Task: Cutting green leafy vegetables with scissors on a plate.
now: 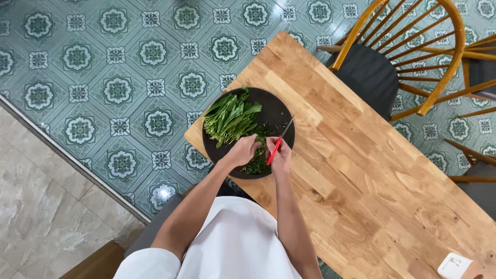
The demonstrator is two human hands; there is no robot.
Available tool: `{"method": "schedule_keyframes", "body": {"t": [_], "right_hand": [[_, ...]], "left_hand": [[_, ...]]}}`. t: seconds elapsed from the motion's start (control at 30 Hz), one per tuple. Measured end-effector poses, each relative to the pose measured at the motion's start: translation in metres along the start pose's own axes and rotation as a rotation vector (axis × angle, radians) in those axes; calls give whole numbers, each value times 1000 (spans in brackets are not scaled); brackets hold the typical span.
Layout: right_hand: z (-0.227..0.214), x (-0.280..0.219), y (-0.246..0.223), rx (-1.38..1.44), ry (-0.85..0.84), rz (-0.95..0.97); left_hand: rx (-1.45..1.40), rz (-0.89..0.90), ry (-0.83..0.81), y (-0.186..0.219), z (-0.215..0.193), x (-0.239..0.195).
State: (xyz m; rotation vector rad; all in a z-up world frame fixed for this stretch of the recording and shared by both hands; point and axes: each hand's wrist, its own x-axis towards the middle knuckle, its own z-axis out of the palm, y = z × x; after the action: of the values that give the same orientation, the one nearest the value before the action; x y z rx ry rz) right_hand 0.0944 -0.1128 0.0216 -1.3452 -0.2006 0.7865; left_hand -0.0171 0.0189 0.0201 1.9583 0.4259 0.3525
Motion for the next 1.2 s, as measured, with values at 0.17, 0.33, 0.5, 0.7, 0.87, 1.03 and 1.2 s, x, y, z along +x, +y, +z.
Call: {"method": "schedule_keyframes", "body": {"t": [0.17, 0.33, 0.5, 0.7, 0.87, 1.03, 1.2], "right_hand": [[0, 10, 0, -89, -67, 8], [5, 5, 0, -97, -129, 41], [11, 1, -11, -105, -161, 68], [4, 7, -14, -236, -284, 46], [7, 6, -28, -303, -317, 18], [-1, 6, -8, 147, -373, 140], [7, 4, -17, -143, -308, 103]], "left_hand": [[111, -38, -63, -2, 1, 0], [126, -205, -250, -5, -9, 2], [48, -258, -403, -8, -18, 4], [-642, -523, -442, 13, -31, -4], [-805, -617, -358, 5, -23, -2], [-724, -469, -443, -28, -15, 3], [50, -393, -427, 12, -19, 10]]}}
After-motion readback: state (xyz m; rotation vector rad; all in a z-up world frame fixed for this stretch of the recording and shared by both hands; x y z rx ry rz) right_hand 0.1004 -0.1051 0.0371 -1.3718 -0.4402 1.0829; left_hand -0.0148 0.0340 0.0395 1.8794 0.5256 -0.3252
